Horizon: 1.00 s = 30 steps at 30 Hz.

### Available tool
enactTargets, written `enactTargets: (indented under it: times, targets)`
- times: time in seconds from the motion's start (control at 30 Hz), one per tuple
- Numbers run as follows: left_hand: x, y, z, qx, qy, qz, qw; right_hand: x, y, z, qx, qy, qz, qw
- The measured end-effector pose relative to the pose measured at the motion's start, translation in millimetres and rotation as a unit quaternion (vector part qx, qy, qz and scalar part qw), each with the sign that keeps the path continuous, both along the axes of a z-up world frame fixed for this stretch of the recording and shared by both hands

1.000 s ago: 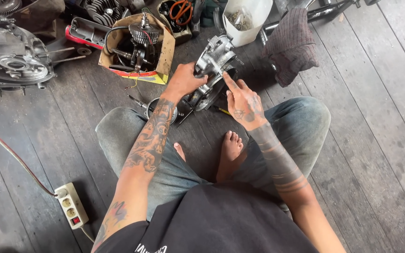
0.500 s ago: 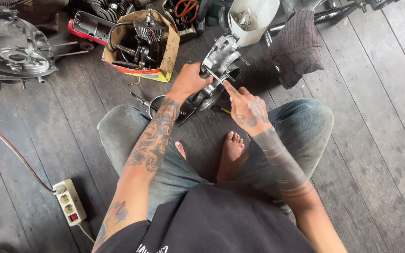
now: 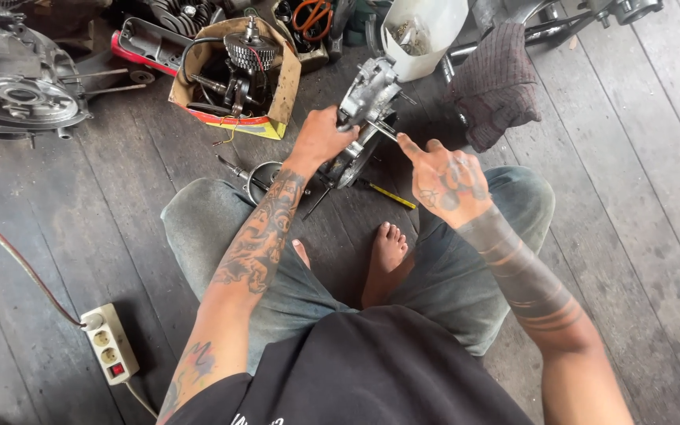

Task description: Cleaning a motorcycle engine casing using a brush and a small tool to remove debris and grime.

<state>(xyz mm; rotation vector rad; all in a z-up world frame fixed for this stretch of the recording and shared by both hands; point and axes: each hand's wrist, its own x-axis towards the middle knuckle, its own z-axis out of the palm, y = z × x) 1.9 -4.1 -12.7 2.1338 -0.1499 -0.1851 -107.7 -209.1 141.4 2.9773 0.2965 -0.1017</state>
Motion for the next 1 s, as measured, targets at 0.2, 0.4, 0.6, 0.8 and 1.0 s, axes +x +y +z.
enactTargets:
  times: [0.2, 0.4, 0.6, 0.8, 1.0]
  targets:
    - [-3.3, -1.9, 4.1, 0.016, 0.005, 0.018, 1.000, 9.3, -7.0, -34.3, 0.020, -0.050, 0.060, 0.997]
    - [-9.0, -11.0, 13.1, 0.021, -0.017, -0.018, 0.999, 14.8, -6.5, -38.0, 0.004, -0.072, 0.063, 0.995]
    - [-25.9, -10.3, 52.6, -0.018, -0.035, -0.097, 0.994, 9.9, -27.6, -35.4, -0.039, -0.059, 0.079, 0.994]
    - [-17.3, -13.8, 22.3, -0.043, -0.017, -0.098, 0.994, -2.2, -39.0, 2.2, -0.020, -0.008, 0.060, 0.998]
    - [-23.0, -15.6, 32.3, -0.056, 0.016, -0.113, 0.992, 5.5, -29.6, -9.6, -0.043, -0.041, 0.074, 0.996]
